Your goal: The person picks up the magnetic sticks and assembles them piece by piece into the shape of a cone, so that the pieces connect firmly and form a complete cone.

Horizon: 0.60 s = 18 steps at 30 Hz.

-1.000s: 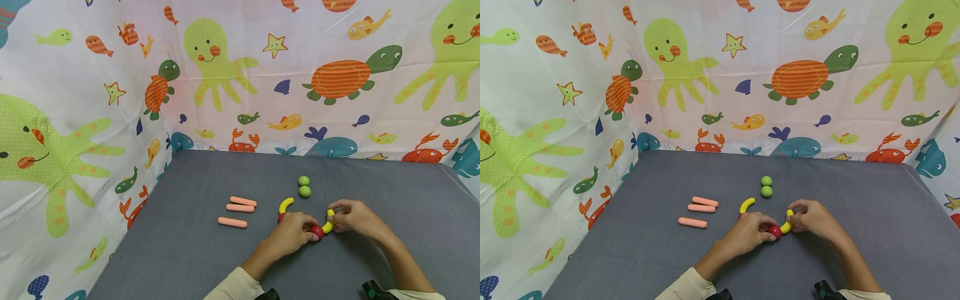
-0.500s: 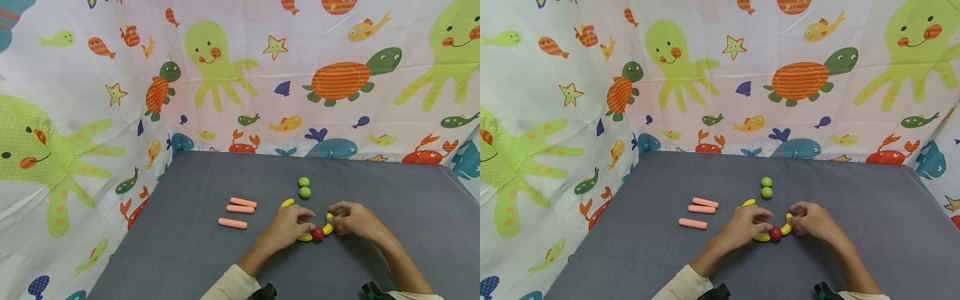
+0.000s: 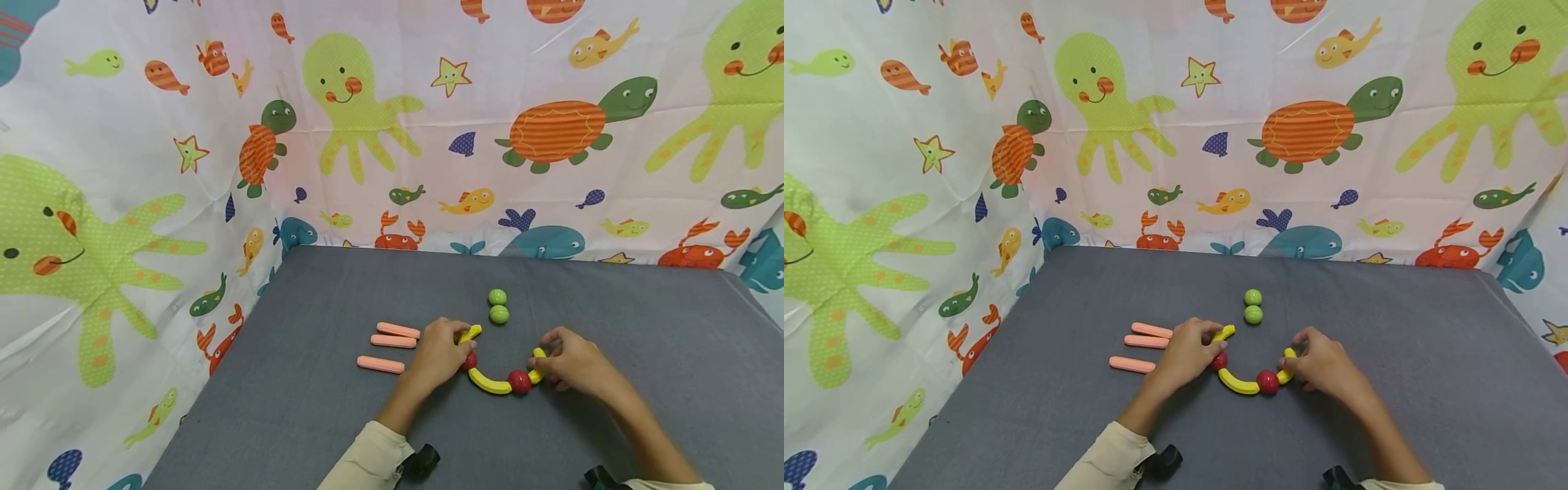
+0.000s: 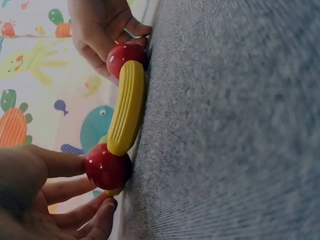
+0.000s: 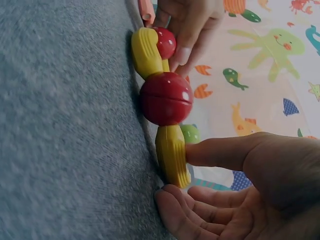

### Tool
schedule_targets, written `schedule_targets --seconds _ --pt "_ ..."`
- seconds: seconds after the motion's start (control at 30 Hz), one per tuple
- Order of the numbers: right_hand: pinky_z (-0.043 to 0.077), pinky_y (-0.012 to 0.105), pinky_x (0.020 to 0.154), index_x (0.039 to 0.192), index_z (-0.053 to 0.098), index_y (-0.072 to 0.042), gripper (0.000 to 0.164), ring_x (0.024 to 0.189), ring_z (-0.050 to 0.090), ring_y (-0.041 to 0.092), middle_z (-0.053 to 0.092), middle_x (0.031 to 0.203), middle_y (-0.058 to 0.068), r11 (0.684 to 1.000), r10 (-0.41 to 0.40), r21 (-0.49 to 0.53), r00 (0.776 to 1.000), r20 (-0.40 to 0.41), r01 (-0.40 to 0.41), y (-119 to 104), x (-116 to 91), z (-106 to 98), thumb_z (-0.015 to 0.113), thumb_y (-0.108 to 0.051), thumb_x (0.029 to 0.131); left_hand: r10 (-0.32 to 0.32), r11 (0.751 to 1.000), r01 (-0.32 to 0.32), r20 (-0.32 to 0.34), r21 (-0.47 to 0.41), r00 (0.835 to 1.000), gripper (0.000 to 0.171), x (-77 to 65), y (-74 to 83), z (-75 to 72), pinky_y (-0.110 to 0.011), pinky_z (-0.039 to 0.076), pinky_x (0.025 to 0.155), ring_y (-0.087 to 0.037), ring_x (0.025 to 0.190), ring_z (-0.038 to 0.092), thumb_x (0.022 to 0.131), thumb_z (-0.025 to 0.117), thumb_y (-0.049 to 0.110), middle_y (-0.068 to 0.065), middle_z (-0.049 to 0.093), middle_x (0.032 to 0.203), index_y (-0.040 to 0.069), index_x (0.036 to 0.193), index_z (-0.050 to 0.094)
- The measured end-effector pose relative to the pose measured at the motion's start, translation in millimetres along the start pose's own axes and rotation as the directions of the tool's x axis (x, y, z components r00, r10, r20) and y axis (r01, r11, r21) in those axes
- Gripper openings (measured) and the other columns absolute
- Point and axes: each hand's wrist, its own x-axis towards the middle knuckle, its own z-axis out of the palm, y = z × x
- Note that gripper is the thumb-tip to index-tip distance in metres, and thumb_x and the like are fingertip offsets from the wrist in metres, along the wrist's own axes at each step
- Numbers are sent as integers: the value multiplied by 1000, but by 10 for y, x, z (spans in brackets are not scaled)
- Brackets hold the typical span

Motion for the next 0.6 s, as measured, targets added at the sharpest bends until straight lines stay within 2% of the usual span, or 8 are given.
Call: schedule_targets --seconds 0.17,0.27,0.43,0.6 --pt "61 37 65 132 50 8 58 72 66 20 68 91 9 1000 7 5 1000 -3 -7 -17 -5 18 80 -26 95 -47 999 47 61 -13 997 33 -16 11 2 -27 52 79 -12 95 59 98 73 16 -7 69 112 6 130 75" --pt "61 37 66 133 48 8 57 73 65 20 68 92 10 1000 9 6 1000 -3 -9 -16 -3 13 78 -22 96 -46 998 48 69 -29 997 30 -15 22 7 -28 55 83 -14 99 63 99 73 15 -7 71 114 5 127 76" --pt "59 36 65 131 48 10 53 73 65 20 70 93 11 1000 -14 -21 999 -33 13 -15 6 6 76 -18 96 -36 999 38 43 -32 998 23 -6 18 9 -26 55 79 -12 91 64 95 80 11 -5 73 101 3 116 79" --pt "53 35 61 128 57 9 46 70 62 19 69 89 8 996 -73 -66 993 -93 67 -4 5 12 76 -17 95 -59 997 62 72 -39 996 20 -17 12 3 -20 50 68 -4 80 58 94 82 14 3 69 90 4 111 80"
